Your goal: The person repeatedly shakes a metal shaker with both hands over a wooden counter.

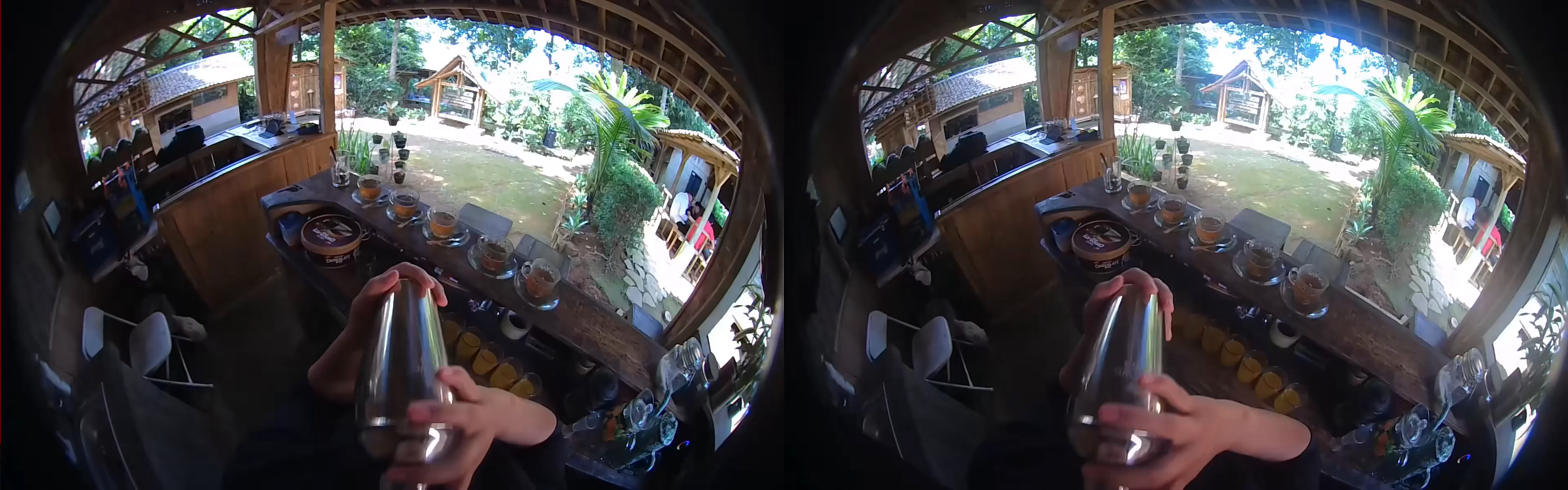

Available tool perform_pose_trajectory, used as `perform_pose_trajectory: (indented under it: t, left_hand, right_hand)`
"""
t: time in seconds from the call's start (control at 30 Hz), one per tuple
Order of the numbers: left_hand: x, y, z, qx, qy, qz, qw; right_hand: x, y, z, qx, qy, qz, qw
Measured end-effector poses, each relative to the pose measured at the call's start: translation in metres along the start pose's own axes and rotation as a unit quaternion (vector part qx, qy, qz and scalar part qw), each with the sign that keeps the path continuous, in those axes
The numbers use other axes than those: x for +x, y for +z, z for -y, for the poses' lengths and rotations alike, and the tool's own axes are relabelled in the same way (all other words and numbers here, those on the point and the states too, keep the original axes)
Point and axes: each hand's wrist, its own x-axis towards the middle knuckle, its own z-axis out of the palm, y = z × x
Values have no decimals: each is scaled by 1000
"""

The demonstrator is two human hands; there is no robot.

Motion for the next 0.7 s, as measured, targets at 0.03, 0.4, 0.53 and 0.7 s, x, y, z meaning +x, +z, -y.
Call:
perform_pose_trajectory:
  t: [0.03,0.4,0.53,0.7]
  left_hand:
    - [-1,3,-1,13,18,-8,1000]
    - [-2,12,70,-154,-21,9,988]
    - [10,3,89,-185,-39,40,981]
    - [6,-16,149,-174,-42,-190,965]
  right_hand:
    - [1,0,0,15,-7,-2,1000]
    - [-5,-43,25,62,15,17,998]
    - [-15,-44,27,32,80,-3,996]
    - [-75,-32,-9,61,439,-119,889]
